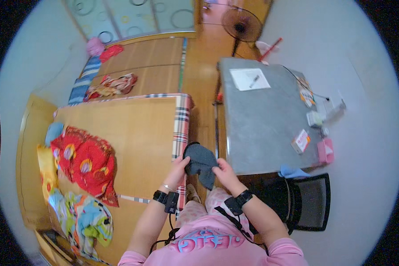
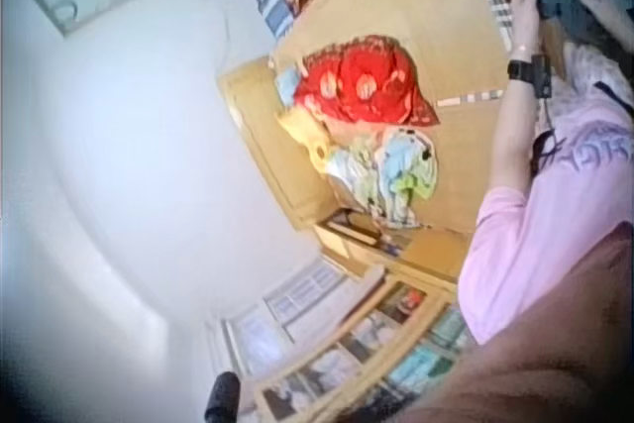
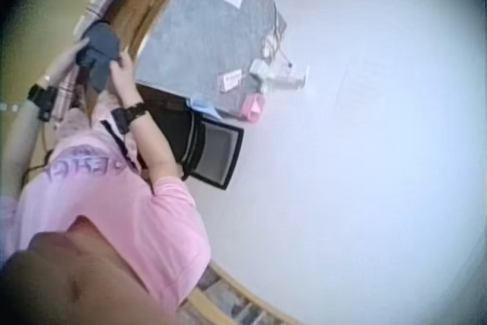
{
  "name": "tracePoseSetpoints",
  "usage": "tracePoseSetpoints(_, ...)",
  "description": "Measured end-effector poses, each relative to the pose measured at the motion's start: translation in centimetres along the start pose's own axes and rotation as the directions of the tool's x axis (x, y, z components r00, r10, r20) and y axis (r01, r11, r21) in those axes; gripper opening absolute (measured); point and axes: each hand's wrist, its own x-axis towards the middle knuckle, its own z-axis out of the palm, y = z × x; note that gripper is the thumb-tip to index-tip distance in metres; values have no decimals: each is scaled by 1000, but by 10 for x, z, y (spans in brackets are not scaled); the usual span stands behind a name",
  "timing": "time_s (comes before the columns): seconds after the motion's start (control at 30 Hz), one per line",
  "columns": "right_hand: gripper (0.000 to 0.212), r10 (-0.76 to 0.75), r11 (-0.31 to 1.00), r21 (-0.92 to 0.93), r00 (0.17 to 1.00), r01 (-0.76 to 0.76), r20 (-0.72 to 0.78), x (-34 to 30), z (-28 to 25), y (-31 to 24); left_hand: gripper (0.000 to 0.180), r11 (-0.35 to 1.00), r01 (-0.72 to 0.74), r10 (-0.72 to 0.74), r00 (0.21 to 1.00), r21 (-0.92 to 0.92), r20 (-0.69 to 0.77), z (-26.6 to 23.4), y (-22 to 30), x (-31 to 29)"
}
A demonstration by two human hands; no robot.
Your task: Folding a red floral blanket on a bed and briefly organizing items on a desk.
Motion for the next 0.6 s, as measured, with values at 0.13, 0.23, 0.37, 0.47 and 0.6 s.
tracePoseSetpoints(0.13, 22, -22, 1000, -4, 956, 21, -293, 31, -76, -1, 24, 947, -23, 9, 999, 321, 46, 60, 6, 83)
tracePoseSetpoints(0.23, 24, 43, 999, 30, 911, -34, -411, 32, -145, -4, 22, 853, -37, -5, 997, 520, 80, 117, -46, 152)
tracePoseSetpoints(0.37, 32, -47, 991, 84, 858, 105, -512, 52, -185, 5, 36, 851, -42, 7, 998, 523, 70, 158, -72, 213)
tracePoseSetpoints(0.47, 37, -123, 992, -83, 836, 93, -534, 80, -221, 19, 53, 772, -109, 84, 994, 626, 69, 169, -95, 246)
tracePoseSetpoints(0.6, 40, -300, 767, -618, 755, -173, -583, 97, -221, 27, 59, 597, -114, -101, 971, 794, 216, 154, -103, 244)
